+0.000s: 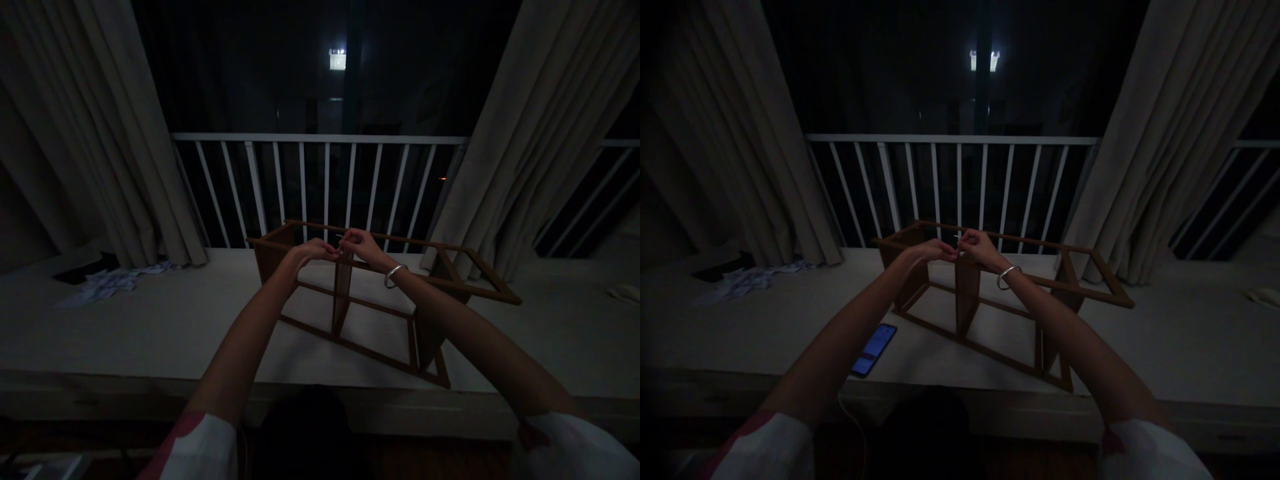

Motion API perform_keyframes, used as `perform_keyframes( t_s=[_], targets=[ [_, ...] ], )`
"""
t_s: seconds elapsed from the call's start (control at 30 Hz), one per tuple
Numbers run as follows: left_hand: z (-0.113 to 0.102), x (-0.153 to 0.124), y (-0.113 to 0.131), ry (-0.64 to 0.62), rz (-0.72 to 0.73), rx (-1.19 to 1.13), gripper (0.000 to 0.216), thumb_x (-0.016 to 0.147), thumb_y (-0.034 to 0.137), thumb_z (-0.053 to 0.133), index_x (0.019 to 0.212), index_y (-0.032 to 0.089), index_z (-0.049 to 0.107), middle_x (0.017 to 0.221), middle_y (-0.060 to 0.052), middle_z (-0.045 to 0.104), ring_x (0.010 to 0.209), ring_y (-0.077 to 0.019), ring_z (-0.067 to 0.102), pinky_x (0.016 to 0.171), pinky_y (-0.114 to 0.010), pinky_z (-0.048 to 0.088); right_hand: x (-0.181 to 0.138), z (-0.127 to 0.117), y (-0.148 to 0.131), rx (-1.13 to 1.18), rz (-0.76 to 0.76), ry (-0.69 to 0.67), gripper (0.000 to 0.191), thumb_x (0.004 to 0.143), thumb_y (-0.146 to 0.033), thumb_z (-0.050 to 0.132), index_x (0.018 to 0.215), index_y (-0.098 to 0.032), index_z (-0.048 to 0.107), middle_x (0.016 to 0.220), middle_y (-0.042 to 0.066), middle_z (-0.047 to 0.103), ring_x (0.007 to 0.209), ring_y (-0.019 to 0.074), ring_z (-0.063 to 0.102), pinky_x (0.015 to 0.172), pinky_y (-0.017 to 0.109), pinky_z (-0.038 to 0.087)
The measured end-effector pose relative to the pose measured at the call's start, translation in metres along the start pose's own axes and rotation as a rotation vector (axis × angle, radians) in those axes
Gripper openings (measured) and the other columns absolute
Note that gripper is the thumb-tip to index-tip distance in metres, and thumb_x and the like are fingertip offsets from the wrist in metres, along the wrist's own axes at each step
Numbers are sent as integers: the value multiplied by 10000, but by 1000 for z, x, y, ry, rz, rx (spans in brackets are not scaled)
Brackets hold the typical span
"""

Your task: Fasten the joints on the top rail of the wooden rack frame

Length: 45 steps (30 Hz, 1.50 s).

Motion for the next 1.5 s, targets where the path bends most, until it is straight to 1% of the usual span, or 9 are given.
perform_keyframes(
  t_s=[0.2, 0.4, 0.53, 0.67, 0.9, 1.1, 1.2, 1.37, 1.5],
  targets=[
    [0, 4, -5, -10, 10, -7, 268, 494, 253, 689, 727, 124, 655, 672, -3, 609, 729, -127, 522, 792, -264, 349, -2, 1, -6, -78, -33, -3, 211, 665, -332, 576, 726, -146, 498, 661, 30, 600, 582, 119, 565, 526, 222, 444],
    [0, 7, -7, -10, 45, 44, 253, 526, 238, 650, 754, 127, 652, 701, 3, 605, 729, -113, 512, 786, -249, 350, -6, 3, -23, -196, -104, 8, 186, 671, -314, 567, 707, -139, 518, 645, 24, 573, 587, 115, 550, 512, 207, 409],
    [3, 6, -4, -32, 65, 5, 244, 537, 219, 635, 760, 120, 641, 704, -2, 596, 710, -103, 504, 770, -243, 362, -9, 5, -31, -211, -131, -4, 170, 676, -302, 557, 701, -137, 520, 631, 15, 557, 573, 104, 527, 499, 199, 384],
    [4, 6, -2, -44, 80, -32, 255, 549, 226, 633, 775, 109, 626, 734, -15, 589, 706, -98, 498, 762, -249, 367, -8, 4, -26, -180, -91, -4, 178, 660, -305, 568, 697, -136, 528, 627, 13, 562, 559, 103, 516, 491, 199, 382],
    [6, 5, -2, -60, 81, -68, 288, 543, 231, 648, 806, 119, 610, 781, -20, 593, 754, -113, 506, 788, -261, 352, -7, 4, -18, -122, -36, -11, 145, 650, -272, 566, 699, -136, 555, 656, 23, 589, 595, 114, 536, 538, 213, 415],
    [10, -2, 5, -89, 80, -35, 214, 563, 217, 608, 753, 118, 604, 761, -9, 582, 755, -106, 493, 767, -235, 354, -7, 2, -21, -159, -64, -5, 123, 647, -255, 551, 662, -138, 590, 649, 22, 596, 618, 123, 539, 573, 227, 427],
    [12, -1, 8, -117, 109, -31, 207, 580, 200, 579, 773, 131, 604, 782, -4, 585, 758, -101, 496, 754, -224, 358, -6, 1, -18, -185, -57, 2, 117, 638, -244, 552, 646, -136, 597, 625, 19, 593, 598, 122, 537, 566, 229, 425],
    [12, 0, 6, -107, 122, -6, 253, 641, 290, 546, 842, 151, 611, 840, -4, 595, 784, -101, 502, 776, -233, 353, -7, 0, -20, -264, -82, 15, 153, 643, -268, 549, 640, -129, 612, 623, 31, 596, 575, 126, 532, 551, 235, 419],
    [14, -4, 9, -110, 109, -45, 344, 596, 325, 617, 892, 151, 615, 868, -23, 606, 818, -114, 513, 795, -242, 346, -6, -2, -23, -309, -124, 38, 137, 628, -257, 557, 612, -133, 615, 634, 31, 600, 604, 132, 533, 571, 235, 418]
  ],
)
Point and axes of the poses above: each hand's wrist, its own x-axis towards the middle knuckle, its own z-axis out of the palm, y = z × x, the point moved 10 cm from there along x, towards the middle knuckle
